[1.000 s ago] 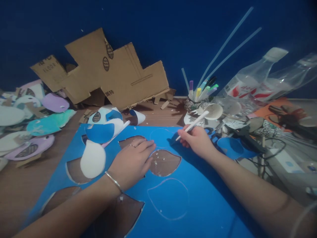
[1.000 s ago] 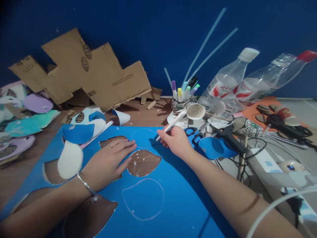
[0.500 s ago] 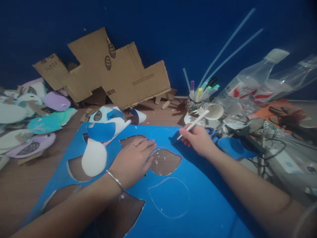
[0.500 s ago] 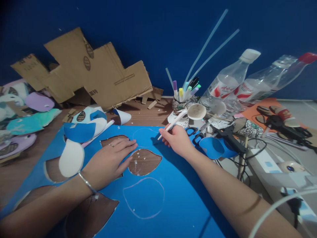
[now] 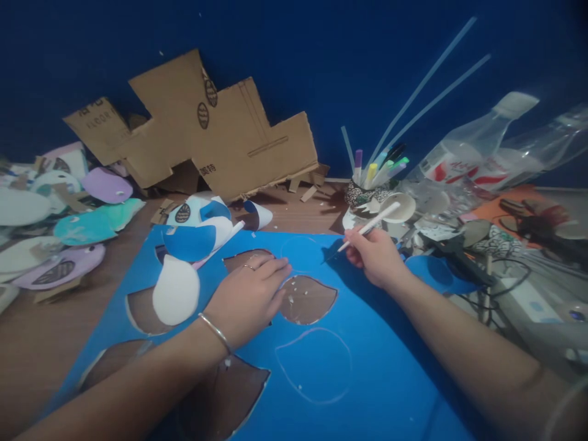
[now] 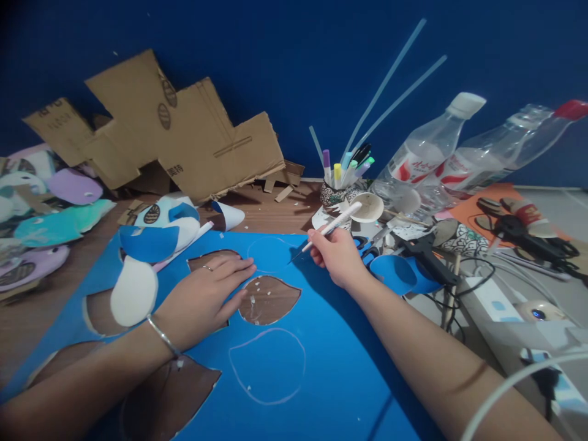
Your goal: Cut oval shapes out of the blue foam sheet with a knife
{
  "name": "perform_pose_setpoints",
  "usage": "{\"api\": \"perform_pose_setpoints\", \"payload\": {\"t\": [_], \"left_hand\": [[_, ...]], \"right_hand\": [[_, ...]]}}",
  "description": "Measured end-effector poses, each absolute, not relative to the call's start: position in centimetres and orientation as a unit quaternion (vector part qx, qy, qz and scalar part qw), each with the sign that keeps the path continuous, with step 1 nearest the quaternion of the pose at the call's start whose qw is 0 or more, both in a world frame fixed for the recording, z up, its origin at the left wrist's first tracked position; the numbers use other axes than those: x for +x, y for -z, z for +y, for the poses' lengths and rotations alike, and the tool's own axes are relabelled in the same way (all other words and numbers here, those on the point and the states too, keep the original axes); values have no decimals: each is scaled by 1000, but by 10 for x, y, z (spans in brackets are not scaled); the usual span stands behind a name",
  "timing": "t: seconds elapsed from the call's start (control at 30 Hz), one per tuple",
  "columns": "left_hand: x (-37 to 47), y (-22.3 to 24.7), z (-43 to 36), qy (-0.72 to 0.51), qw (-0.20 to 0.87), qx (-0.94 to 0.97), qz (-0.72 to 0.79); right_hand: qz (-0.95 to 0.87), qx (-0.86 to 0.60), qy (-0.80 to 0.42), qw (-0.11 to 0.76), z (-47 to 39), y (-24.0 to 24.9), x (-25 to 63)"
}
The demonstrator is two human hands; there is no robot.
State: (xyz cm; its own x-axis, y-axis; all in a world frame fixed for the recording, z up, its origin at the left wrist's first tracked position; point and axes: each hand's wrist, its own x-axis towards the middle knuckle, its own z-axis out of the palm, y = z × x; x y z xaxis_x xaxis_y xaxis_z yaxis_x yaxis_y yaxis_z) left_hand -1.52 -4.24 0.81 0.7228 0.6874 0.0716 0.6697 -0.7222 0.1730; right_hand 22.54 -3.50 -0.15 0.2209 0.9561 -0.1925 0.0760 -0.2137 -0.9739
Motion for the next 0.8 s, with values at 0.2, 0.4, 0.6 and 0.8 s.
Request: {"api": "perform_pose_setpoints", "payload": {"t": [0.2, 0.4, 0.6, 0.8], "left_hand": [[-15, -7, -42, -70, 73, 925, 367], [-15, -7, -42, -79, 58, 929, 358], [-14, -8, -42, -80, 63, 926, 363], [-14, -6, -43, -84, 59, 927, 360]], "right_hand": [[-467, -613, -461, 439, -38, 0, 223], [-489, -617, -455, 416, -39, -1, 222], [-504, -621, -448, 401, -39, -2, 221], [-488, -644, -428, 404, -38, -4, 221]]}}
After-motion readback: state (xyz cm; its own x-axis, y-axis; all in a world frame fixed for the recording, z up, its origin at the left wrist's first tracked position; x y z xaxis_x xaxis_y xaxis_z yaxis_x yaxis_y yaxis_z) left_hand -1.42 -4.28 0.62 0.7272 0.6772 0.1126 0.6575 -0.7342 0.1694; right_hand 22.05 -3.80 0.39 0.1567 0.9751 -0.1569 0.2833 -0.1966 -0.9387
